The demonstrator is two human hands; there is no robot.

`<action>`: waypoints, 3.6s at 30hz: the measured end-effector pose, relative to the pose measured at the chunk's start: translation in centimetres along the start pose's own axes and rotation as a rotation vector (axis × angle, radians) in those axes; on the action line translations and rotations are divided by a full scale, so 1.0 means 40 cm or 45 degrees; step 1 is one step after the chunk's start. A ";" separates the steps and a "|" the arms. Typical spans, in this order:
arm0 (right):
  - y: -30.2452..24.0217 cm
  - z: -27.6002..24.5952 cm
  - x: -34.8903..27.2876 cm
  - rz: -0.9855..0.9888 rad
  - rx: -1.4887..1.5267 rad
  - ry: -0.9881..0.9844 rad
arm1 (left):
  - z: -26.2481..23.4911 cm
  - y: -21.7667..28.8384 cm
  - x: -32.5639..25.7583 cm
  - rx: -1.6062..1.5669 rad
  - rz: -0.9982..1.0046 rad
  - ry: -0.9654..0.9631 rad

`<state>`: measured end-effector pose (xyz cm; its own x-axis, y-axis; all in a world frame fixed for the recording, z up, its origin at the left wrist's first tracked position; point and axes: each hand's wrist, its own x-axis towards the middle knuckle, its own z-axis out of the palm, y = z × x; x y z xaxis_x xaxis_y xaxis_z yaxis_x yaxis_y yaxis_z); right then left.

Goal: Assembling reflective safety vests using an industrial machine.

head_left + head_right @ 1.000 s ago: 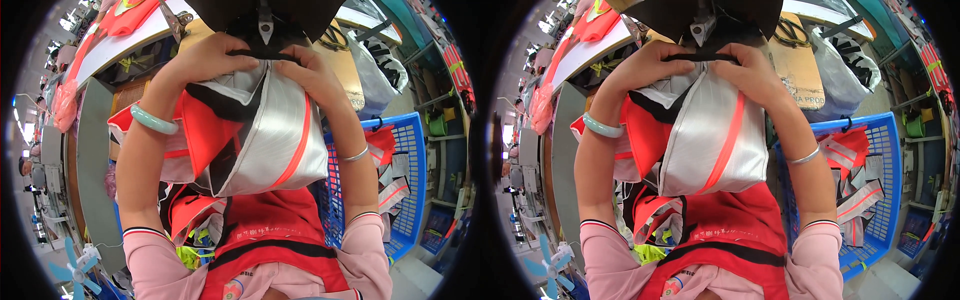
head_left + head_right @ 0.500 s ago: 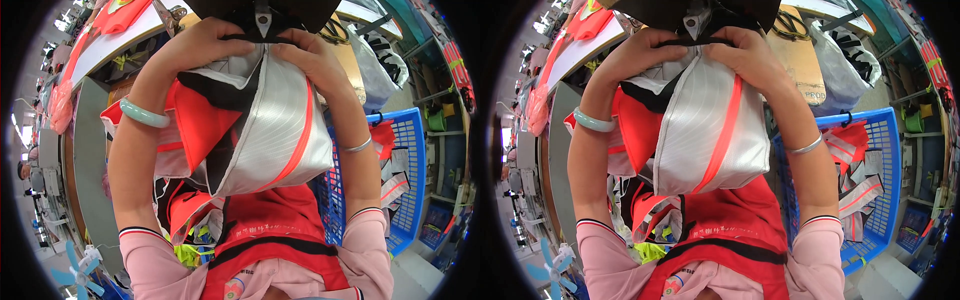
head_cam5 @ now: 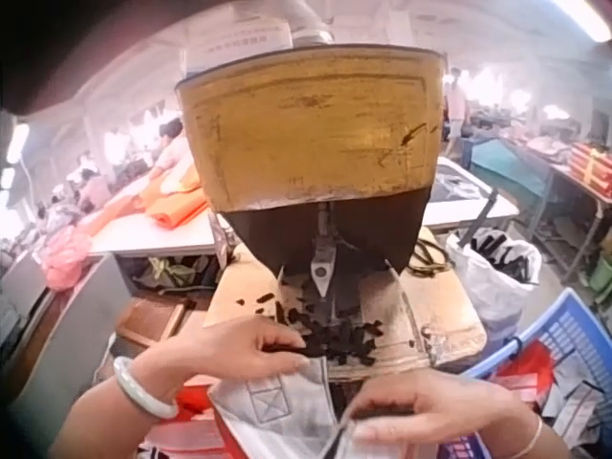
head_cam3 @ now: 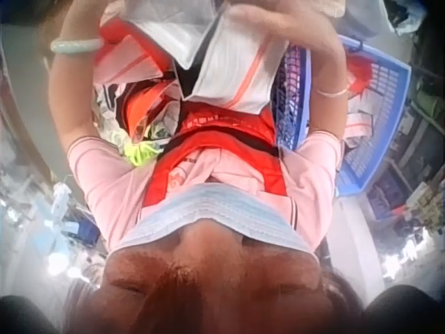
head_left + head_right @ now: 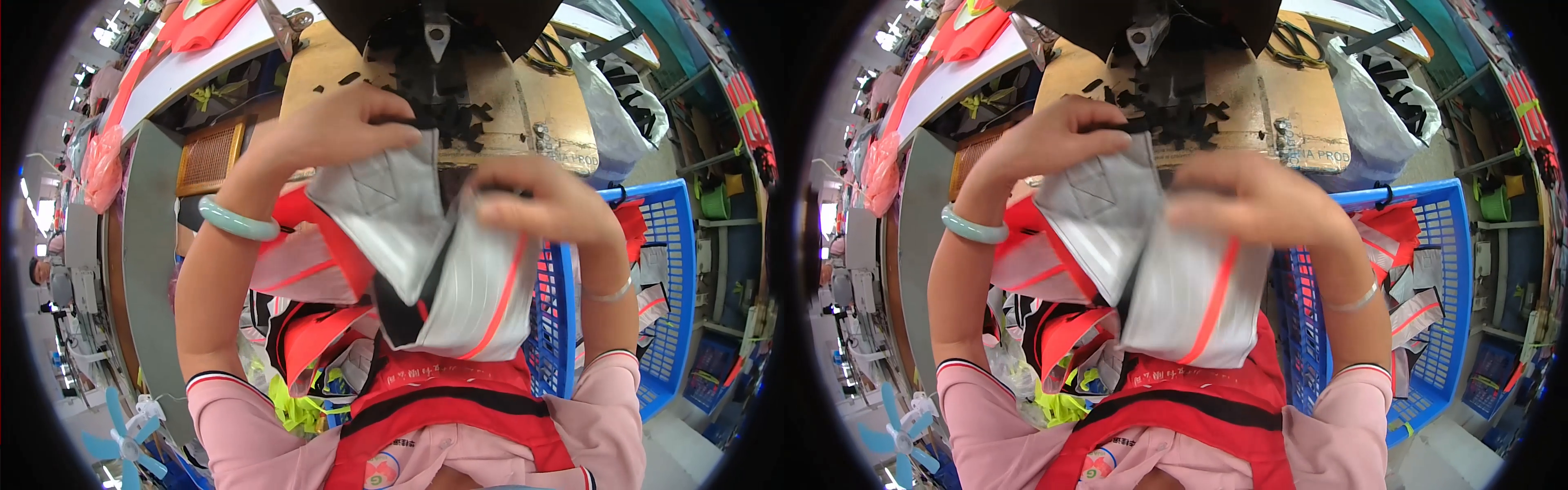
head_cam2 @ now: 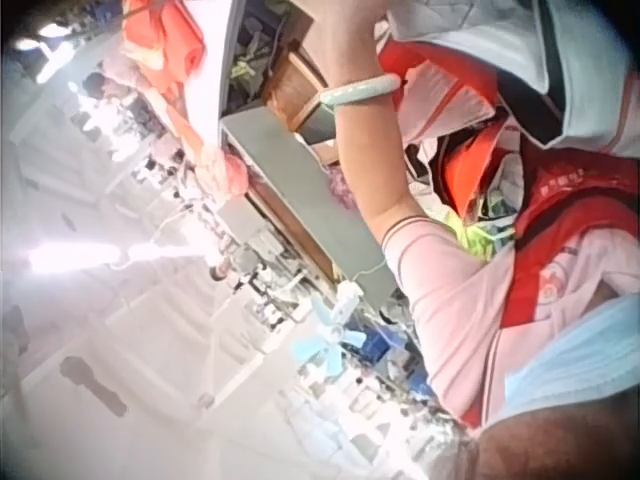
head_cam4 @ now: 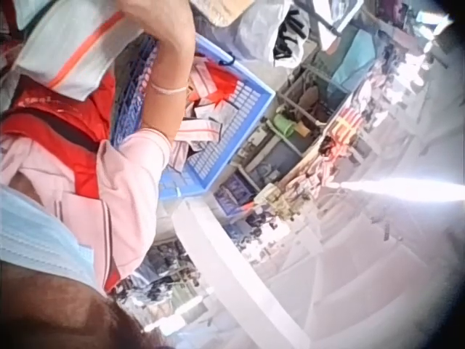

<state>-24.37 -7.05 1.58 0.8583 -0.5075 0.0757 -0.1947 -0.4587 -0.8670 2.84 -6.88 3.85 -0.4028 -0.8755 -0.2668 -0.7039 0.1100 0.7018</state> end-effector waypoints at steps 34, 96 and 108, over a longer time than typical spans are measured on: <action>-0.046 0.060 -0.089 0.016 -0.709 0.096 | 0.248 0.053 -0.171 -0.666 -0.041 0.047; 0.038 -0.216 -0.041 0.358 -0.149 0.508 | -0.069 -0.054 -0.062 -0.646 -0.042 0.470; -0.079 -0.336 -1.014 0.758 -1.055 1.478 | 0.103 0.086 -0.099 -0.804 0.178 0.157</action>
<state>-64.96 5.19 7.87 -0.1886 -0.8460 0.4986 -0.9000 -0.0543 -0.4325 -0.42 -1.09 4.61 -0.3696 -0.9245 -0.0935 -0.1557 -0.0376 0.9871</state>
